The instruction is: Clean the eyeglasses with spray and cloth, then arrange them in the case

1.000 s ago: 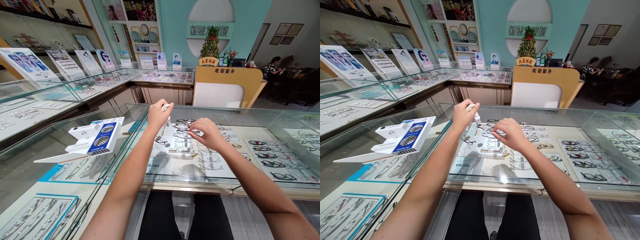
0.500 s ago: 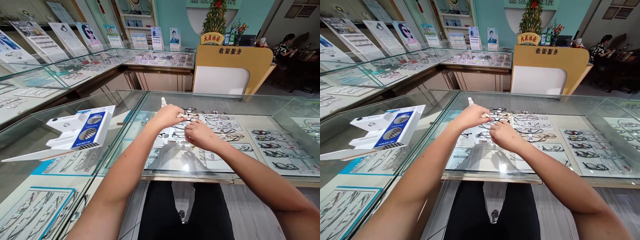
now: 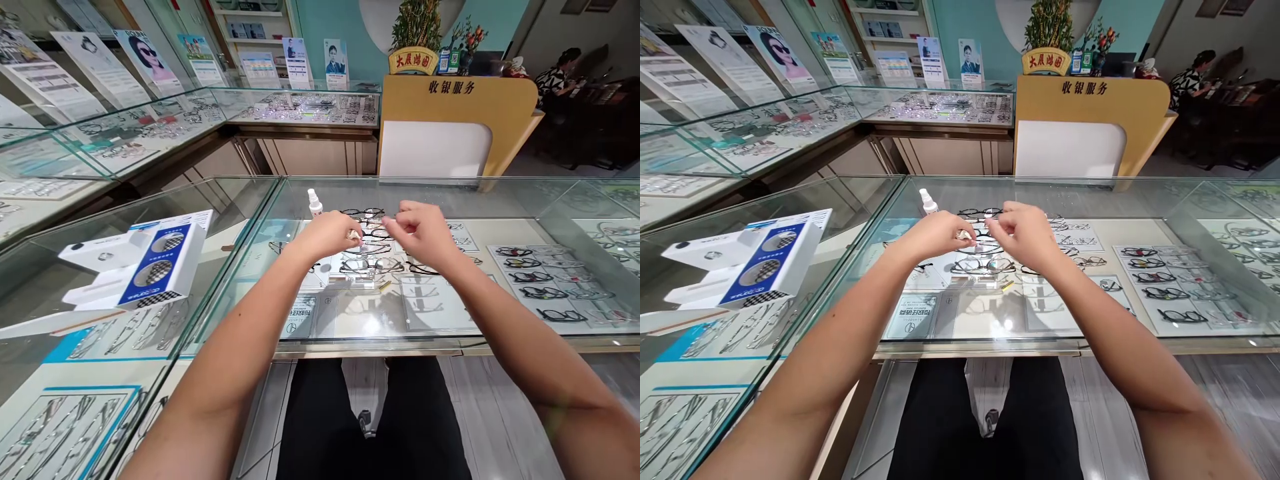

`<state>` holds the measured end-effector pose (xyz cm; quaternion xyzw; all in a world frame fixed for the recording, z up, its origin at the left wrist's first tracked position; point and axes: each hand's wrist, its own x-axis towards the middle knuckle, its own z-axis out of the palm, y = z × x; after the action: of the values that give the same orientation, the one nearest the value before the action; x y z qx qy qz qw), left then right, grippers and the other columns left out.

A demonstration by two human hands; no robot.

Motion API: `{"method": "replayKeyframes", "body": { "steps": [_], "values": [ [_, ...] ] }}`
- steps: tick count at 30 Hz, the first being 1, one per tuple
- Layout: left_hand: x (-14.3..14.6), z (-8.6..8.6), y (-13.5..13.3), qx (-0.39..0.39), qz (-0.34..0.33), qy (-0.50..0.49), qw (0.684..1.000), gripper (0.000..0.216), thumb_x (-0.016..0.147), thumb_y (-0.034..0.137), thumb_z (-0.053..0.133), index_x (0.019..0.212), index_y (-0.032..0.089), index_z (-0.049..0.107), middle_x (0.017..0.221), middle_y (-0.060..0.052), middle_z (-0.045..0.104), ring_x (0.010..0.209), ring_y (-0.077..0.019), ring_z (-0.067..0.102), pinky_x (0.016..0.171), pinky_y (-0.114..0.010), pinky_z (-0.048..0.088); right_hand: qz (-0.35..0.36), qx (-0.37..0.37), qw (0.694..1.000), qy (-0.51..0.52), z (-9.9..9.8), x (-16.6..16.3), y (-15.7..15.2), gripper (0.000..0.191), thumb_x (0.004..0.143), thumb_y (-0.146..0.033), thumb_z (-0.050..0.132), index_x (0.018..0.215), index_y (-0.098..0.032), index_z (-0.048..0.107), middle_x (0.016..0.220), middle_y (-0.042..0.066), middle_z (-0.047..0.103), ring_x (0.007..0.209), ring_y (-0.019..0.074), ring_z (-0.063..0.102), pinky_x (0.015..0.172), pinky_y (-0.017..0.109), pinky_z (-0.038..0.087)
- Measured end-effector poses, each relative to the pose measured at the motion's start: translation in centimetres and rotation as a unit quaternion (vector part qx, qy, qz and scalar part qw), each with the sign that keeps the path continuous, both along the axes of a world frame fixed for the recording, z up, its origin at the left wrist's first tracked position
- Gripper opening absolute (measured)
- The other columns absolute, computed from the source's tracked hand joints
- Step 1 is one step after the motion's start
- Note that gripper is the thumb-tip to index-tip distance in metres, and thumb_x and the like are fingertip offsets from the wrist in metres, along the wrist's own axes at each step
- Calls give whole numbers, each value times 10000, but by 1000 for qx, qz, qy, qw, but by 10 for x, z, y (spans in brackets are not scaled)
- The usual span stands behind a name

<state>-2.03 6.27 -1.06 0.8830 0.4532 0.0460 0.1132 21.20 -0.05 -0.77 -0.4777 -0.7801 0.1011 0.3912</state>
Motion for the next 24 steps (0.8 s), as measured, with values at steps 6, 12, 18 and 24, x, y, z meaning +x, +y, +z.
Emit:
{"method": "replayKeyframes", "body": {
  "steps": [6,12,18,24],
  "values": [
    [3,-5,2,-14,-11,14,1000,203,950,282,705,1019,292,895,933,-42,848,862,-245,719,684,-309,347,-61,-57,987,138,2,9,6,783,1026,-883,452,650,-251,183,630,-28,177,628,137,151,622,368,126],
    [4,-5,2,-20,-17,-3,1000,197,918,247,711,969,279,899,918,-51,841,836,-241,714,686,-306,375,-57,-29,993,98,-7,10,13,727,1086,-820,382,667,-246,227,625,-25,237,620,146,205,624,363,168],
    [-13,5,6,-123,-16,-189,974,209,866,428,781,897,249,885,867,-48,807,737,-220,672,656,-310,443,-66,44,990,117,-14,15,22,637,1121,-763,338,734,-258,326,657,-20,375,630,165,329,646,357,245],
    [-10,14,4,-76,8,-440,895,361,878,565,836,874,205,812,972,-52,782,804,-179,633,711,-292,447,-34,60,986,149,-22,9,22,496,1073,-562,600,724,-242,453,627,-41,429,604,141,376,631,335,308]
  ]
}}
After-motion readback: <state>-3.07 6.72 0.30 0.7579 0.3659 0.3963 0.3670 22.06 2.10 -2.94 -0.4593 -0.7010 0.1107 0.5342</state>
